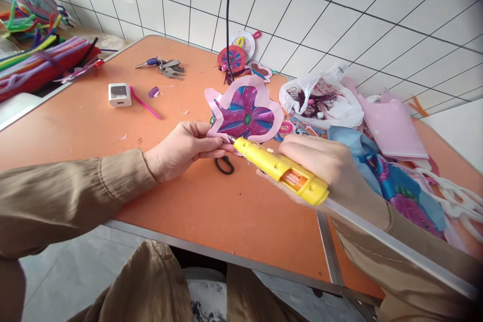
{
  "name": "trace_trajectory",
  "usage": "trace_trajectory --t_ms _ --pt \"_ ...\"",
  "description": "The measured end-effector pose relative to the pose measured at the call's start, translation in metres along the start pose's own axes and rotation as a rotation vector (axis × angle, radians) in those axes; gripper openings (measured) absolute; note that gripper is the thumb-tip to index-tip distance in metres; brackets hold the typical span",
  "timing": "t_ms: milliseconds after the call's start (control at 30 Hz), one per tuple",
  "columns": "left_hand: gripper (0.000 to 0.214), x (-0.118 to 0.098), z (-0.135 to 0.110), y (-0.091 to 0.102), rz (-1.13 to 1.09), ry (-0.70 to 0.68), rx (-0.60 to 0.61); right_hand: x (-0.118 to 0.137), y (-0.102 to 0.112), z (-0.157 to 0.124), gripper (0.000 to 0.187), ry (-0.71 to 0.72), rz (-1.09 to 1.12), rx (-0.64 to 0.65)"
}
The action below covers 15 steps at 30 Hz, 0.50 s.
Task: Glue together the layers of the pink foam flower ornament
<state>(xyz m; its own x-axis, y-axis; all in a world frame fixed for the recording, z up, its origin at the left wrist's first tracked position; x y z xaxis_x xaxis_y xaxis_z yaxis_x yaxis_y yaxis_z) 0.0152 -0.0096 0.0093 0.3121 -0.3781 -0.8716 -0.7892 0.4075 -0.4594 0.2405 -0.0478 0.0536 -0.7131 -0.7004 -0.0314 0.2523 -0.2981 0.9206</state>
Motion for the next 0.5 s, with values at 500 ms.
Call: trace_trajectory --t_ms 500 --pt "0.005 0.001 0.001 0.002 -0.002 -0.005 0.013 0.015 0.007 0.003 0.037 0.136 -0.275 -0.086"
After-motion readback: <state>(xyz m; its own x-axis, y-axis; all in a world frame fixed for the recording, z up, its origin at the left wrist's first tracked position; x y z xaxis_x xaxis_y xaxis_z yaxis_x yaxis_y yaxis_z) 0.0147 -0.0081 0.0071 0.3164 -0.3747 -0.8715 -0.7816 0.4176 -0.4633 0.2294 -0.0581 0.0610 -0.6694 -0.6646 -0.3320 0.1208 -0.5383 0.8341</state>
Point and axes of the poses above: each hand's wrist, its own z-axis towards the middle knuckle, its own y-axis out of the back of the hand, x = y × z, the point moved 1 cm from there along z, towards the middle knuckle, and after that the axes turned 5 degrees about x, right-handed, at the moved point
